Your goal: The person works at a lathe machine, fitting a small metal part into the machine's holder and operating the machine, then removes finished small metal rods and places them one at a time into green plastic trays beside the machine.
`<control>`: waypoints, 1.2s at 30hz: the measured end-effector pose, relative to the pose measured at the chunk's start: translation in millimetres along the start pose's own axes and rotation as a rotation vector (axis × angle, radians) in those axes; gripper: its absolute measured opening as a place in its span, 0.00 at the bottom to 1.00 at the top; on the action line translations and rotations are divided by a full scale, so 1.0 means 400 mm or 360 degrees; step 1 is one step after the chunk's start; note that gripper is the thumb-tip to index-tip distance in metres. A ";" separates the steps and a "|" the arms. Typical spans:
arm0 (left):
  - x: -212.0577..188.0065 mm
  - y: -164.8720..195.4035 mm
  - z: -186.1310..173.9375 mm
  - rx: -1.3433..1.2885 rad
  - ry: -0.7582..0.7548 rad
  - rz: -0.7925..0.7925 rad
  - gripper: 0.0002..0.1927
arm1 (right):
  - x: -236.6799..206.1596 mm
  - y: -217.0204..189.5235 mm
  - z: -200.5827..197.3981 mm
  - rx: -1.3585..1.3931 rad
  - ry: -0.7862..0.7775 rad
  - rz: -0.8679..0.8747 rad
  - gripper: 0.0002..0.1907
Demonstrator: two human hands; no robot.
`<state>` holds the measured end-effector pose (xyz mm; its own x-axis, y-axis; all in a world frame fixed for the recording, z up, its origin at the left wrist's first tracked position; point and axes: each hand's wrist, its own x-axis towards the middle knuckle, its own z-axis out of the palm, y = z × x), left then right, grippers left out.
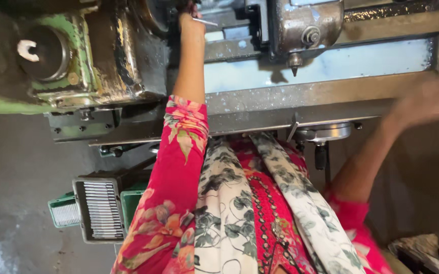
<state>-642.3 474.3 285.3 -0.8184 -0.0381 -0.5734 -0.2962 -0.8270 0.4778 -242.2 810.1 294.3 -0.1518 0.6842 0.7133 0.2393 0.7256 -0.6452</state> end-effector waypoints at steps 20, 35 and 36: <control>-0.627 0.475 -0.619 0.1669 0.0016 0.1521 0.18 | -0.502 -0.044 0.112 -0.0521 -0.1734 -0.0585 0.16; -0.651 0.202 -1.012 0.1787 0.0017 0.0985 0.10 | -0.889 -0.551 -0.011 0.1210 -0.3113 0.1498 0.14; -0.650 0.192 -0.970 0.1784 0.0001 0.0930 0.11 | -0.883 -0.592 -0.014 0.1273 -0.2990 0.1765 0.13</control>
<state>-261.2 203.1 212.9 -0.9676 -0.2369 -0.0873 -0.1456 0.2412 0.9595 -239.9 395.9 196.7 -0.7865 -0.3557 -0.5049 0.6058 -0.2854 -0.7426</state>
